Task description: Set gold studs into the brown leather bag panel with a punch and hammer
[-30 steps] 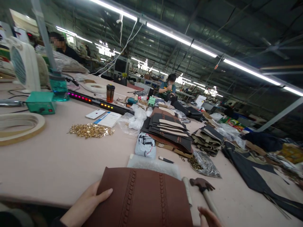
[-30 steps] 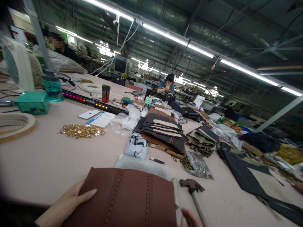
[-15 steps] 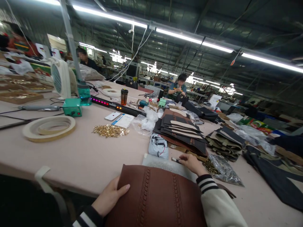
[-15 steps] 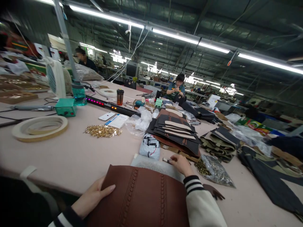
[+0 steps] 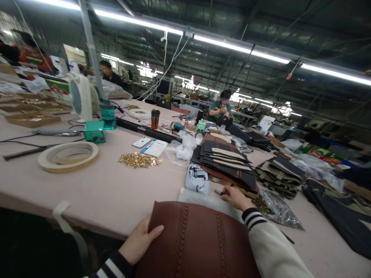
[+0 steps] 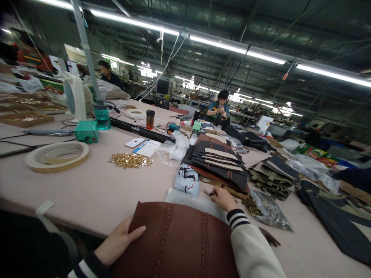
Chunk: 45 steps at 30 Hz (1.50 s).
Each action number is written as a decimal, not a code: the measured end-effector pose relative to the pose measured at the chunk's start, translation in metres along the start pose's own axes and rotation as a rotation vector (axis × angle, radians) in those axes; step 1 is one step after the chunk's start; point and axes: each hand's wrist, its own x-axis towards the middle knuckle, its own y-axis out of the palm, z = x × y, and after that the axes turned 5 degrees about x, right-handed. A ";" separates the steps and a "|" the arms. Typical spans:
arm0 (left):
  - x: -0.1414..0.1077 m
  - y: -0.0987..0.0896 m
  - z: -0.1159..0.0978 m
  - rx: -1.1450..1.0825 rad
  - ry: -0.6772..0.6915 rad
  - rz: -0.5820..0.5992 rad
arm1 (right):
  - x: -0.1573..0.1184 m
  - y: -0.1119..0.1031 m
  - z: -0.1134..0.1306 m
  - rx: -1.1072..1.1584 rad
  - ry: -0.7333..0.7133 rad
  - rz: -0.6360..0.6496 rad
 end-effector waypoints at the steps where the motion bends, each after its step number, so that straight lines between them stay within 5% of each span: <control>1: 0.000 0.000 0.001 -0.010 -0.004 0.000 | -0.006 -0.003 0.005 0.042 -0.013 -0.062; 7: -0.005 0.001 -0.004 -0.075 -0.080 0.016 | -0.059 -0.011 0.048 0.439 -0.142 -0.261; 11: -0.010 0.005 -0.010 -0.069 -0.089 -0.010 | -0.114 0.010 0.085 1.098 -0.096 -0.390; 14: -0.013 0.010 -0.014 -0.064 -0.115 -0.043 | -0.146 0.034 0.104 1.386 -0.026 -0.403; 24: -0.011 0.010 -0.025 0.085 -0.119 0.004 | -0.161 0.090 0.089 1.571 0.121 -0.791; 28: 0.005 0.013 -0.034 0.517 0.027 -0.272 | -0.162 0.090 0.088 1.594 0.113 -0.824; 30: 0.015 0.022 -0.041 0.748 0.174 -0.317 | -0.163 0.090 0.087 1.592 0.097 -0.839; 32: 0.024 0.035 -0.049 0.929 0.274 -0.209 | -0.163 0.090 0.086 1.567 0.075 -0.858; 37: 0.046 0.070 -0.069 1.242 0.250 0.069 | -0.164 0.094 0.081 1.575 0.072 -0.908; 45: 0.070 0.102 -0.073 1.214 0.215 0.295 | -0.165 0.090 0.086 1.625 0.071 -0.932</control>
